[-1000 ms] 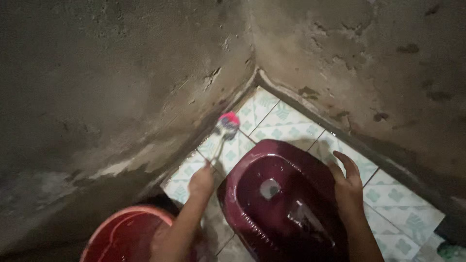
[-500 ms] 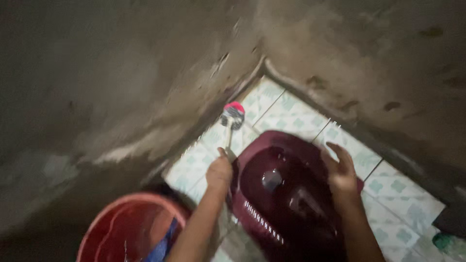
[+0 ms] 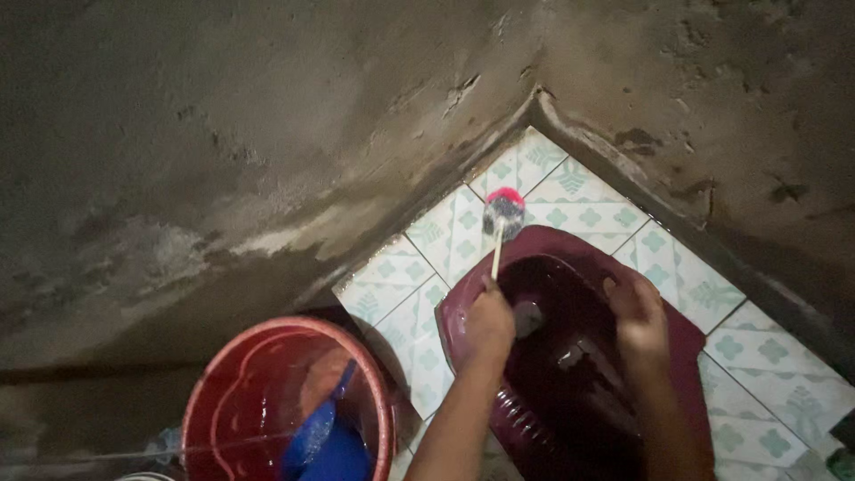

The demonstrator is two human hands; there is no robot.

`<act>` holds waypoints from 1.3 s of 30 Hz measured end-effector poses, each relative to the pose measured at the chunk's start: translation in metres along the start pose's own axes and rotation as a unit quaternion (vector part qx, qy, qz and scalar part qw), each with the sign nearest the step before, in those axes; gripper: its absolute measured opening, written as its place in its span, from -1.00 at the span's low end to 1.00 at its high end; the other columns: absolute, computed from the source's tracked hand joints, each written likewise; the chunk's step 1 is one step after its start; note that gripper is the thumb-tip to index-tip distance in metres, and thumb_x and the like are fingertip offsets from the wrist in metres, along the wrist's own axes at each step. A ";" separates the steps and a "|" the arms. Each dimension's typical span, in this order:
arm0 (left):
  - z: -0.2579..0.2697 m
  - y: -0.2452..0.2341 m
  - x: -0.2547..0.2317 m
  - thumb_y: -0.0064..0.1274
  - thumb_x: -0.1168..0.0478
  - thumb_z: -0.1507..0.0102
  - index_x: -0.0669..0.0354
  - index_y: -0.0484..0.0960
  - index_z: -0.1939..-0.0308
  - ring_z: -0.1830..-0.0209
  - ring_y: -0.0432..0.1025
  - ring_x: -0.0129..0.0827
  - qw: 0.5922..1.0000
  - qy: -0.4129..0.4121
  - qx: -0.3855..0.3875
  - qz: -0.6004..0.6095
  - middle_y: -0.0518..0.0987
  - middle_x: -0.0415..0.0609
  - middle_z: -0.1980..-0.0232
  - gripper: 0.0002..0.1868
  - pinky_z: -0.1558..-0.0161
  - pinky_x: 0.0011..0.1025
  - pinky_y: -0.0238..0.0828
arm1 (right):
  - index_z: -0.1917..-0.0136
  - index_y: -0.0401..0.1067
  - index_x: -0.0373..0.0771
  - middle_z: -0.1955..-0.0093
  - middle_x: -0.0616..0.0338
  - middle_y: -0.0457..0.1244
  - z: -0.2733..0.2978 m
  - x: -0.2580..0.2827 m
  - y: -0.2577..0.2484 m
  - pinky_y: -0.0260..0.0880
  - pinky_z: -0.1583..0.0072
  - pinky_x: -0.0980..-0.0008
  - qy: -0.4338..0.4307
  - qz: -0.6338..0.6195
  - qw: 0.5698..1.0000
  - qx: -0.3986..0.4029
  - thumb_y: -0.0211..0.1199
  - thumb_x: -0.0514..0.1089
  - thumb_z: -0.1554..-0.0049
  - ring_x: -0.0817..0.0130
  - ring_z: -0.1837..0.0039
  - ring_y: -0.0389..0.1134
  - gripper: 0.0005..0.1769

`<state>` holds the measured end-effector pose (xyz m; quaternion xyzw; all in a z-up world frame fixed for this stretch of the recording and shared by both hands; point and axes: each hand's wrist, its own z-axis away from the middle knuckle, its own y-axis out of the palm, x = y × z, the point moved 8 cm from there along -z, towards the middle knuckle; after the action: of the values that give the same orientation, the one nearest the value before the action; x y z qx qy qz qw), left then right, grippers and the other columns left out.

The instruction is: The person scrubs a maroon squat toilet with a long-handled brush, repeatedly scooping water from a red bucket with a blue scoop to rinse the bowl and surrounding tiles. The person also scrubs the tiled floor around the toilet.

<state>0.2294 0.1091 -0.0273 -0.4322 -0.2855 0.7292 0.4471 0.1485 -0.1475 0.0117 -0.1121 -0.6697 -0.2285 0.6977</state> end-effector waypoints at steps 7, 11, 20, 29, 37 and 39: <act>0.034 0.005 0.128 -0.34 0.02 -0.51 0.35 0.68 0.11 0.13 0.56 0.22 0.967 -0.163 -0.123 0.154 0.67 0.35 0.14 -0.46 0.06 0.05 0.48 | -0.40 0.29 -0.34 -0.41 -0.01 0.22 0.002 -0.021 -0.004 0.26 -0.44 0.23 0.026 0.025 0.998 -0.043 0.16 -0.19 -0.22 0.15 -0.41 0.29 -0.51; 0.086 0.051 0.203 -0.29 0.02 -0.39 0.44 0.46 -0.16 0.25 0.61 0.12 0.885 -0.284 -0.127 0.347 0.67 0.37 0.21 -0.48 0.19 0.00 0.56 | -0.32 0.43 -0.28 -0.29 0.01 0.30 0.015 -0.005 0.013 0.29 -0.31 0.28 0.047 0.190 0.978 -0.068 0.28 -0.08 -0.22 0.19 -0.31 0.32 -0.56; 0.010 0.119 -0.006 -0.41 0.20 -0.47 0.36 0.10 -0.55 0.25 0.59 0.07 0.990 0.070 -0.107 0.065 0.63 0.22 0.19 -0.43 0.25 -0.06 0.53 | -0.29 0.46 -0.21 -0.34 0.09 0.29 0.012 0.014 0.016 0.32 -0.29 0.33 0.017 0.231 0.971 -0.053 0.28 -0.10 -0.21 0.27 -0.31 0.32 -0.61; -0.016 0.042 0.031 -0.41 0.24 -0.42 0.20 -0.09 -0.60 0.01 0.57 0.13 0.999 -0.007 0.040 0.020 0.63 0.32 -0.01 -0.36 0.02 0.04 0.53 | -0.30 0.46 -0.26 -0.41 0.06 0.23 0.013 0.012 -0.002 0.25 -0.39 0.34 0.011 0.190 0.980 -0.055 0.23 -0.19 -0.24 0.27 -0.41 0.27 -0.64; -0.035 0.018 -0.011 -0.38 0.18 -0.46 0.10 0.16 -0.49 0.04 0.57 0.17 0.999 0.034 0.018 0.021 0.63 0.29 0.02 -0.51 0.04 0.09 0.51 | -0.30 0.43 -0.24 -0.37 0.12 0.25 -0.009 0.005 -0.020 0.29 -0.34 0.36 0.032 0.128 0.989 -0.069 0.22 -0.15 -0.23 0.31 -0.34 0.30 -0.62; -0.034 0.021 -0.008 -0.39 0.12 -0.50 0.06 0.14 -0.53 0.00 0.54 0.21 0.997 0.033 0.017 0.072 0.64 0.33 0.02 -0.51 -0.04 0.05 0.47 | -0.30 0.45 -0.30 -0.41 0.08 0.20 -0.006 0.012 -0.025 0.24 -0.36 0.37 -0.002 0.261 0.963 -0.068 0.25 -0.20 -0.23 0.31 -0.40 0.24 -0.62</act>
<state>0.2530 0.0938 -0.0572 -0.4680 -0.2257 0.7497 0.4100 0.1422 -0.1742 0.0197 -0.3310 -0.6016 -0.0835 0.7221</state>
